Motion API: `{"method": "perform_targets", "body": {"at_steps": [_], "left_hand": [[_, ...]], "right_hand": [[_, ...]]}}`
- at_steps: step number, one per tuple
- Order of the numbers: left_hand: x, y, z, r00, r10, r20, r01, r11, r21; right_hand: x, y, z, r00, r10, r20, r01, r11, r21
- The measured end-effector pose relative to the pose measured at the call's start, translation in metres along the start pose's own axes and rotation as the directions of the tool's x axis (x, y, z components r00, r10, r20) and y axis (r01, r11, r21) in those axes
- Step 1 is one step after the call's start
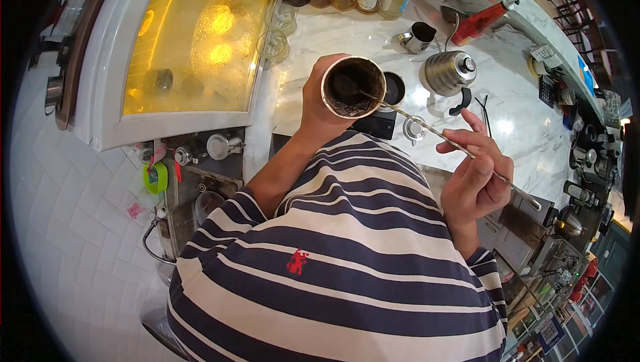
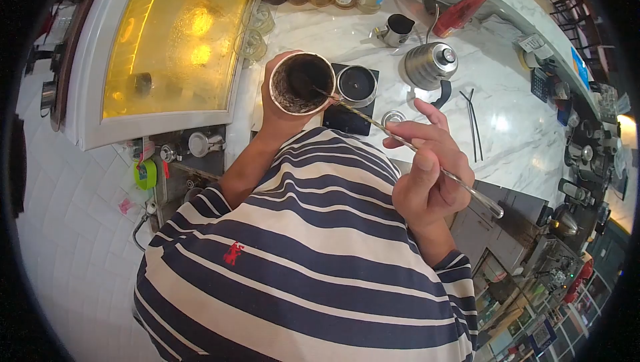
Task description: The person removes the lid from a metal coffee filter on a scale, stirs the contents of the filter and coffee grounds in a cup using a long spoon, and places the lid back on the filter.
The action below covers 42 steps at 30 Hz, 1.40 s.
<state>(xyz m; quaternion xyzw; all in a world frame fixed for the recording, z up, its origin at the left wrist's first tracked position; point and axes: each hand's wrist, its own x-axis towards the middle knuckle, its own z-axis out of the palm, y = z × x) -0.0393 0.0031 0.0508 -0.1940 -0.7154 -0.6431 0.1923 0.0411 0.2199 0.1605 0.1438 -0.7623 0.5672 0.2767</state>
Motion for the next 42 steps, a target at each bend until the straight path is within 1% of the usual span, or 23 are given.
{"method": "perform_targets", "body": {"at_steps": [2, 5, 8, 14, 20, 29, 32, 35, 39, 42], "left_hand": [[-0.002, -0.003, 0.0, 1.0, -0.015, 0.001, 0.015, 1.0, -0.002], [-0.002, -0.002, 0.001, 0.999, -0.035, 0.014, 0.036, 0.999, -0.027], [-0.003, -0.006, -0.003, 0.996, -0.011, 0.091, 0.004, 0.997, 0.08], [-0.005, -0.007, -0.002, 0.995, -0.042, 0.092, 0.036, 0.997, 0.074], [-0.007, -0.01, -0.001, 0.996, -0.033, 0.08, 0.028, 0.997, 0.067], [-0.006, -0.008, -0.001, 0.997, -0.04, 0.07, 0.034, 0.995, 0.091], [-0.006, -0.007, 0.001, 0.999, -0.041, 0.029, 0.04, 0.999, 0.03], [-0.005, -0.006, 0.001, 0.998, -0.044, 0.036, 0.043, 0.999, 0.031], [-0.006, -0.008, 0.001, 0.995, -0.033, 0.093, 0.029, 0.999, 0.044], [-0.006, -0.013, 0.001, 0.99, -0.032, 0.14, 0.022, 0.997, 0.076]], "right_hand": [[0.001, -0.002, 0.003, 1.0, -0.005, 0.003, 0.005, 1.0, -0.006], [0.0, 0.004, 0.001, 0.999, -0.05, 0.004, 0.049, 0.997, 0.063], [-0.001, 0.005, 0.001, 0.999, -0.044, 0.019, 0.043, 0.997, 0.057], [-0.001, 0.006, 0.002, 0.998, -0.057, 0.039, 0.054, 0.997, 0.061], [-0.003, 0.009, 0.002, 0.998, -0.05, 0.033, 0.047, 0.996, 0.077], [-0.005, 0.013, 0.003, 1.0, -0.021, -0.014, 0.023, 0.991, 0.129], [-0.008, 0.015, 0.003, 0.999, 0.014, -0.047, -0.009, 0.993, 0.119], [-0.011, 0.021, 0.0, 0.996, 0.046, -0.073, -0.034, 0.988, 0.154], [-0.018, 0.03, -0.003, 0.965, 0.226, -0.136, -0.193, 0.956, 0.221], [-0.021, 0.037, -0.006, 0.934, 0.313, -0.174, -0.248, 0.916, 0.316]]}}
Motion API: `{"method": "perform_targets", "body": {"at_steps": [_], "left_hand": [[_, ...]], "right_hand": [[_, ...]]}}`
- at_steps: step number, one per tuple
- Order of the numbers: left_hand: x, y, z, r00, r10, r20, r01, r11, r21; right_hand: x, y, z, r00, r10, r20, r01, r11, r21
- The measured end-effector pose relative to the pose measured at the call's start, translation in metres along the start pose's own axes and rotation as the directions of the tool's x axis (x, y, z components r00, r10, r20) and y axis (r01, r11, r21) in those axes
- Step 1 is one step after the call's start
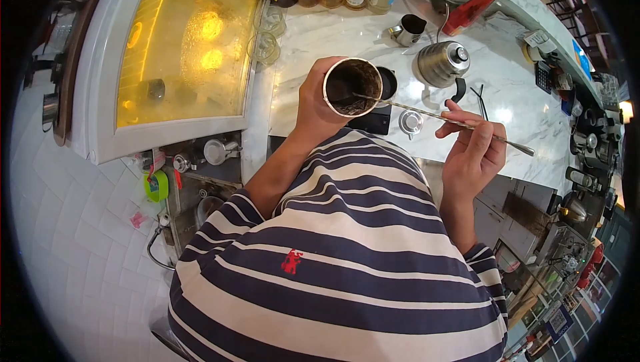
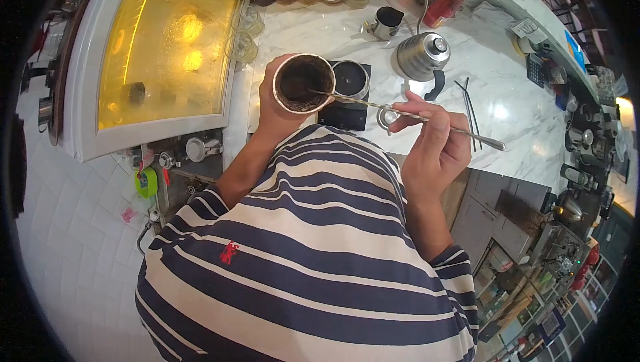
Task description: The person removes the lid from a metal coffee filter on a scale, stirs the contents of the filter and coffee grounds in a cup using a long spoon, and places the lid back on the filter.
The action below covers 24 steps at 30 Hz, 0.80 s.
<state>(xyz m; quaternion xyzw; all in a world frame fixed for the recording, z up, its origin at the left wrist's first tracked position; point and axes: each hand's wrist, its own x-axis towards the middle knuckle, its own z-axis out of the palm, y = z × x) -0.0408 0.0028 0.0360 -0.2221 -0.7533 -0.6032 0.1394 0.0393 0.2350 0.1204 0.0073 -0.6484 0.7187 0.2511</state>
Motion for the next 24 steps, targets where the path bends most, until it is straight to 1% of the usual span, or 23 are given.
{"method": "perform_targets", "body": {"at_steps": [5, 8, 11, 13, 16, 17, 20, 23, 24], "left_hand": [[0.004, 0.007, 0.002, 1.0, -0.018, -0.005, 0.018, 1.0, -0.009], [0.003, 0.002, 0.003, 0.998, -0.061, 0.009, 0.061, 0.997, -0.045], [0.003, 0.002, 0.002, 0.995, -0.101, 0.023, 0.101, 0.994, -0.032], [0.003, 0.0, 0.002, 0.992, -0.122, 0.027, 0.122, 0.992, -0.003], [0.005, -0.003, 0.003, 0.99, -0.143, 0.017, 0.143, 0.99, -0.018], [0.006, -0.003, 0.003, 0.985, -0.172, 0.023, 0.173, 0.984, -0.045], [0.009, -0.003, 0.003, 0.963, -0.27, 0.003, 0.27, 0.962, -0.051], [0.008, -0.012, 0.0, 0.952, -0.304, -0.037, 0.3, 0.95, -0.085], [0.007, -0.016, -0.001, 0.948, -0.313, -0.049, 0.31, 0.949, -0.065]], "right_hand": [[0.004, 0.013, -0.009, 0.998, 0.039, -0.053, -0.034, 0.996, 0.08], [0.006, 0.013, -0.007, 0.994, 0.081, -0.075, -0.072, 0.991, 0.117], [0.008, 0.014, -0.007, 0.985, 0.139, -0.105, -0.125, 0.984, 0.127], [0.01, 0.016, -0.008, 0.986, 0.12, -0.118, -0.103, 0.984, 0.143], [0.013, 0.015, -0.01, 0.979, 0.117, -0.165, -0.093, 0.985, 0.143], [0.014, 0.016, -0.013, 0.975, 0.12, -0.186, -0.095, 0.986, 0.137], [0.016, 0.013, -0.022, 0.967, 0.119, -0.225, -0.09, 0.987, 0.133], [0.018, 0.011, -0.035, 0.963, 0.098, -0.25, -0.071, 0.991, 0.116], [0.018, 0.011, -0.039, 0.961, 0.089, -0.26, -0.064, 0.992, 0.106]]}}
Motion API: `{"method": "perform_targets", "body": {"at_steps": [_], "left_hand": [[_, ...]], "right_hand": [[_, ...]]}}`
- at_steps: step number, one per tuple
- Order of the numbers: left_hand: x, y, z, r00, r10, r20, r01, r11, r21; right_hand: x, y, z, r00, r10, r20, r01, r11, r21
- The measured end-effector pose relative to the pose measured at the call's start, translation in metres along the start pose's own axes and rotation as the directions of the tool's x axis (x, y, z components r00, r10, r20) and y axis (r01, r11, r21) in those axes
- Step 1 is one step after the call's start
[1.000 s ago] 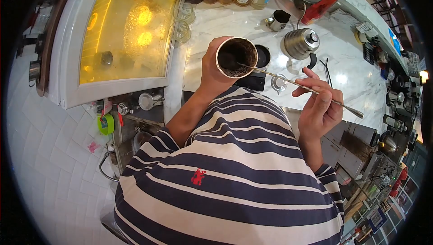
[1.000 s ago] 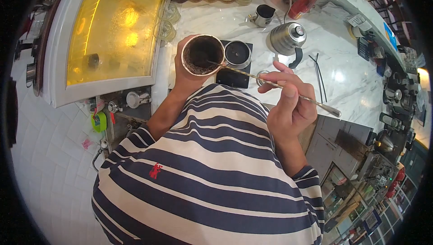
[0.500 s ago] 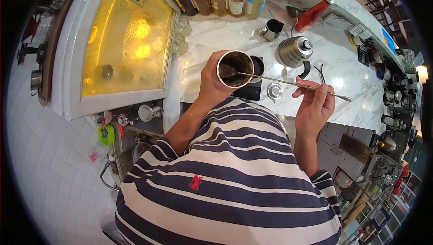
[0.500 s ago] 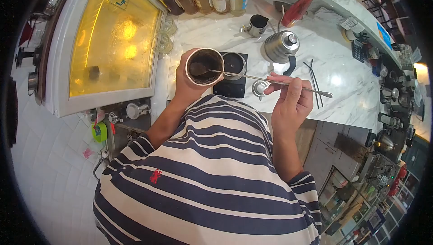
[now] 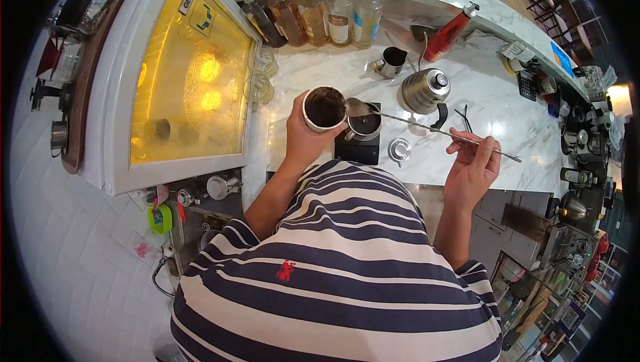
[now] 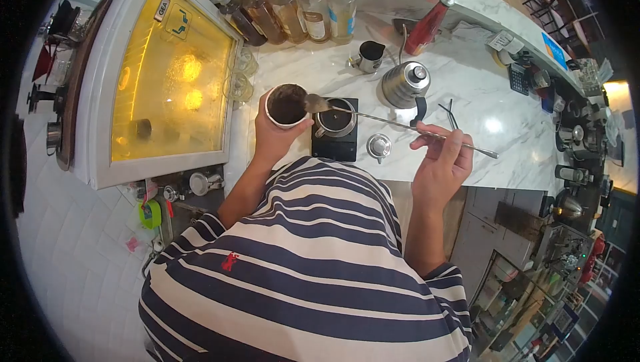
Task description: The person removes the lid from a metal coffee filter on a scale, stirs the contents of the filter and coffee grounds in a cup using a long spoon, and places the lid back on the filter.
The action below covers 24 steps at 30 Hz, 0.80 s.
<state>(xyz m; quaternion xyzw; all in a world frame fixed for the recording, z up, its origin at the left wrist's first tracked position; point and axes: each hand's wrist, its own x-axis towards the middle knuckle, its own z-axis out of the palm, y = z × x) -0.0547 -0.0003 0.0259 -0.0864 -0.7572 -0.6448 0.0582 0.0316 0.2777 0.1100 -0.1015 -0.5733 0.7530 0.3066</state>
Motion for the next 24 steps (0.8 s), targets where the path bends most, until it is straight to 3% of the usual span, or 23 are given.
{"method": "perform_targets", "body": {"at_steps": [3, 9, 18, 24], "left_hand": [[-0.003, -0.015, -0.008, 0.999, -0.028, -0.029, 0.029, 0.997, 0.067], [-0.008, -0.03, -0.009, 0.991, -0.127, -0.049, 0.127, 0.992, -0.007], [-0.012, -0.031, -0.008, 0.995, -0.092, -0.022, 0.093, 0.995, 0.032], [-0.018, -0.008, -0.004, 0.989, -0.147, 0.006, 0.147, 0.985, -0.088]], "right_hand": [[0.001, 0.005, -0.013, 1.0, -0.011, -0.022, 0.01, 0.998, -0.057], [-0.004, 0.014, -0.019, 1.0, -0.014, -0.02, 0.011, 0.988, -0.155], [-0.006, 0.037, -0.025, 0.997, 0.017, -0.069, -0.034, 0.968, -0.251], [-0.013, 0.043, -0.018, 1.0, -0.002, -0.023, -0.004, 0.963, -0.268]]}}
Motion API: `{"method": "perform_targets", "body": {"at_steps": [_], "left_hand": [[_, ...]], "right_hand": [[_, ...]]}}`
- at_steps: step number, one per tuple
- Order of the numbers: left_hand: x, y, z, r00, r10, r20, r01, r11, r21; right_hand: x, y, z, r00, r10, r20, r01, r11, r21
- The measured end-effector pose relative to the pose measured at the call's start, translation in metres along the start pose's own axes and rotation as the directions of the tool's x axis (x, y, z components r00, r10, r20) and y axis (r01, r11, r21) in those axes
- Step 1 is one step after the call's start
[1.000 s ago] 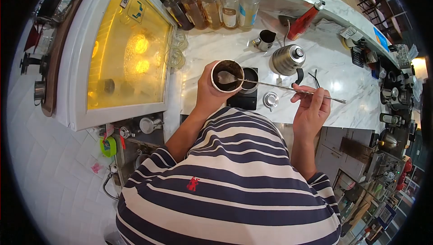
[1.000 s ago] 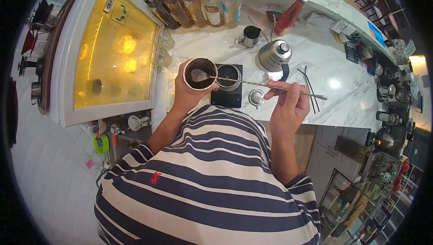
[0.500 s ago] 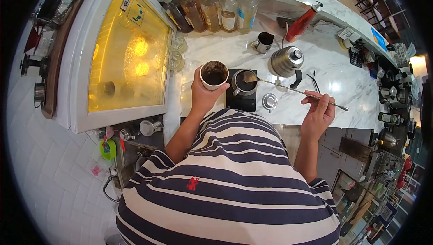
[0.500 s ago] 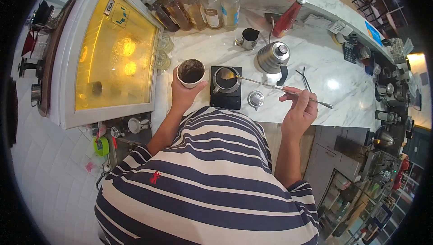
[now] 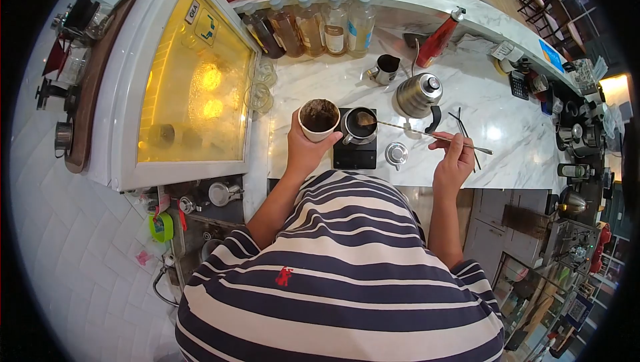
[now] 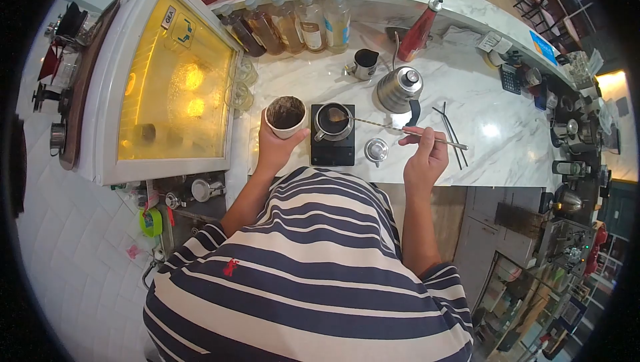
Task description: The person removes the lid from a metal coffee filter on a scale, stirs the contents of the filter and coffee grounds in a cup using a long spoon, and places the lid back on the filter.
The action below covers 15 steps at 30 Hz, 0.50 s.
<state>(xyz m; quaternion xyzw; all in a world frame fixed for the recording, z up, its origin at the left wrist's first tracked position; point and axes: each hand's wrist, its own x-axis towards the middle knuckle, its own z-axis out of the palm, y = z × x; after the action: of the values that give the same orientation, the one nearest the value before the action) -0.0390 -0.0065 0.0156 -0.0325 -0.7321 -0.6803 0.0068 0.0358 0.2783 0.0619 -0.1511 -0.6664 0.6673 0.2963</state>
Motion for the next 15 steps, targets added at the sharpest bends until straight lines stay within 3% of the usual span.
{"method": "perform_targets", "body": {"at_steps": [10, 15], "left_hand": [[-0.02, 0.002, -0.007, 1.0, 0.021, -0.02, -0.02, 0.999, 0.034], [-0.028, 0.009, -0.008, 1.0, 0.006, -0.026, -0.006, 1.0, 0.02]], "right_hand": [[-0.011, -0.003, 0.008, 0.996, -0.047, 0.074, 0.049, 0.998, -0.026], [-0.017, -0.007, 0.005, 0.976, -0.145, 0.161, 0.165, 0.979, -0.123]]}}
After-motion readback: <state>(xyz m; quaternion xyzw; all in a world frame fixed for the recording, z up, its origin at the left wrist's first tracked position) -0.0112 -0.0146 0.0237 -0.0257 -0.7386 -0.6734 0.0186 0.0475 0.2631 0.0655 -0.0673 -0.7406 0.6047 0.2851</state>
